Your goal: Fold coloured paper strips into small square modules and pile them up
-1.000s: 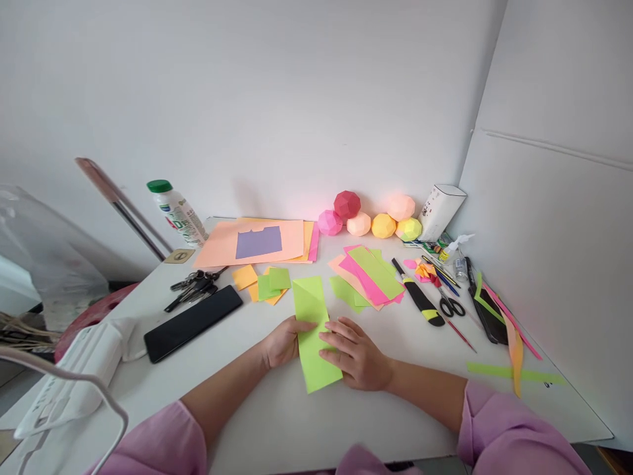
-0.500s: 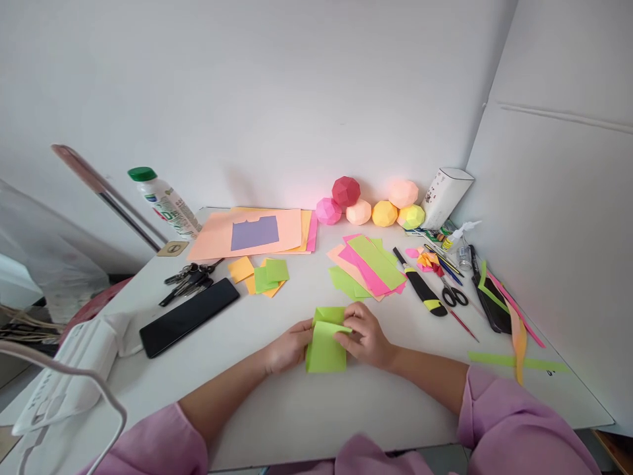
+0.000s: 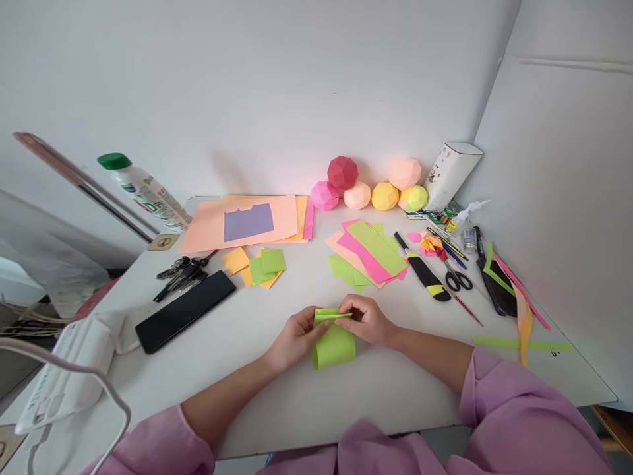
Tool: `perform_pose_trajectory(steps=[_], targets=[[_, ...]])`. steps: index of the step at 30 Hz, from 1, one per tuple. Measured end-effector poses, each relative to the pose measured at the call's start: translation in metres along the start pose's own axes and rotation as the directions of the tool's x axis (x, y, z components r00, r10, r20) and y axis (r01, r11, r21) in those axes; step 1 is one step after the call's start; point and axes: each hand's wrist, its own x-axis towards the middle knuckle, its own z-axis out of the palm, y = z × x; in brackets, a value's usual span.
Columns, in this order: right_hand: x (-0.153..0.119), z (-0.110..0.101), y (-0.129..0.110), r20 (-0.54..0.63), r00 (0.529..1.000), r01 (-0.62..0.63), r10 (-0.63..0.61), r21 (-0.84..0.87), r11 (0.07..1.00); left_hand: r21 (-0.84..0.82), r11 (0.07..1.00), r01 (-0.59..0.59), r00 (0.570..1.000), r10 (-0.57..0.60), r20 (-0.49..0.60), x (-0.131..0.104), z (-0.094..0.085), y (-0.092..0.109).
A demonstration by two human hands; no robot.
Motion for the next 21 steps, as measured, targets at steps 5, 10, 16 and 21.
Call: perform_pose_trajectory(steps=[5,10,16,21], targets=[[-0.0001,-0.0011,-0.0013,0.035,0.996,-0.085,0.083,0.076,0.993,-0.024,1.000,-0.003,1.000,0.002,-0.016,0.0034,-0.0055,-0.0031],[0.0001,-0.0028,-0.0034,0.087,0.989,-0.125,0.120,0.054,0.991,-0.080,0.997,0.010,1.000,-0.008,0.015,0.0032,-0.0075,0.0000],[0.0004,-0.0022,-0.0049,0.065,0.991,-0.118,0.116,0.020,0.993,-0.063,0.997,0.040,0.999,-0.040,0.002,0.0035,-0.0092,0.0007],[0.0010,-0.0023,-0.0051,0.053,0.992,-0.112,0.111,0.019,0.994,-0.029,0.999,0.036,0.998,-0.037,-0.041,0.0056,-0.0093,-0.0016]])
